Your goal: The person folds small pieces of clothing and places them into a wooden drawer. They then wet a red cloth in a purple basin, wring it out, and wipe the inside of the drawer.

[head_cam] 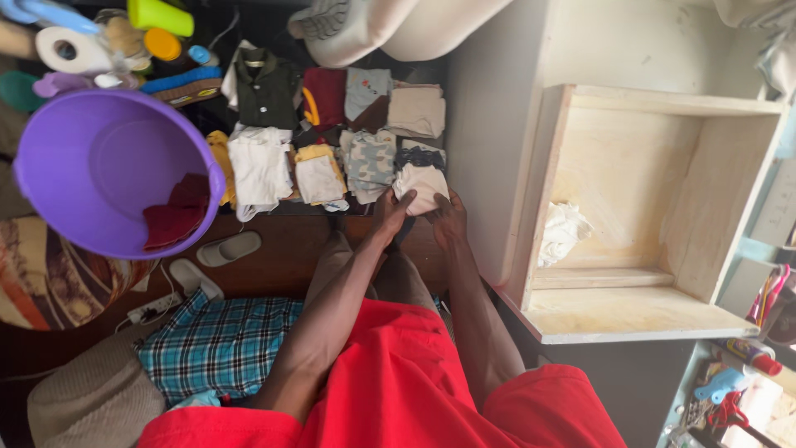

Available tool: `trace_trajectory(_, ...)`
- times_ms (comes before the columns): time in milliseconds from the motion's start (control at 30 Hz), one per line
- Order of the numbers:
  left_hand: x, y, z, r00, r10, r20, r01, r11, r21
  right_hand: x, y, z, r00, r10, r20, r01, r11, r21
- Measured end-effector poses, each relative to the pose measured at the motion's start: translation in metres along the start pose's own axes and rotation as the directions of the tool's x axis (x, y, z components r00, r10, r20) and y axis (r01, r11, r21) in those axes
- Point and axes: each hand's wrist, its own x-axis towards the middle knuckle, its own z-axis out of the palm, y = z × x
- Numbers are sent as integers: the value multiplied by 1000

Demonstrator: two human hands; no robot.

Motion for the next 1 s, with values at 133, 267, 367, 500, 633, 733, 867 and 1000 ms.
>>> trace_trajectory(133, 53, -21, 4, 998, -56, -35, 60, 987, 147, 58, 29, -37, 995, -16, -101, 26, 995, 95)
trace_trajectory(267, 79, -28, -6, 999, 33, -39, -15, 918, 396, 97, 58, -60, 981, -67, -180, 66, 998, -8)
trace_trajectory(367, 76, -33, -16, 964, 237, -123, -49, 609, 792, 99, 66, -64, 944, -201, -261, 146, 966, -215)
trace_trajectory(500, 74, -37, -8, 994, -5, -106, 43, 930, 365, 76, 61, -53, 947, -212, -240, 194, 976, -97)
trace_trajectory(633, 81, -38, 6, 988, -135, 72, 127, 987, 99, 78, 52, -38, 998, -35, -57, 48, 972, 229)
trace_trajectory(733, 99, -49, 6, 973, -232, -1, 231, 966, 116, 90, 49, -44, 994, 53, -99, -32, 979, 202)
trace_trajectory(867, 100, -50, 4, 993, -113, 28, 112, 993, 44, 94, 39, -40, 994, 37, -103, -20, 986, 163)
trace_trajectory(1000, 77, -37, 6, 1000, 10, -16, -12, 992, -128, 37, 7, 2, 996, -41, -75, 53, 984, 167)
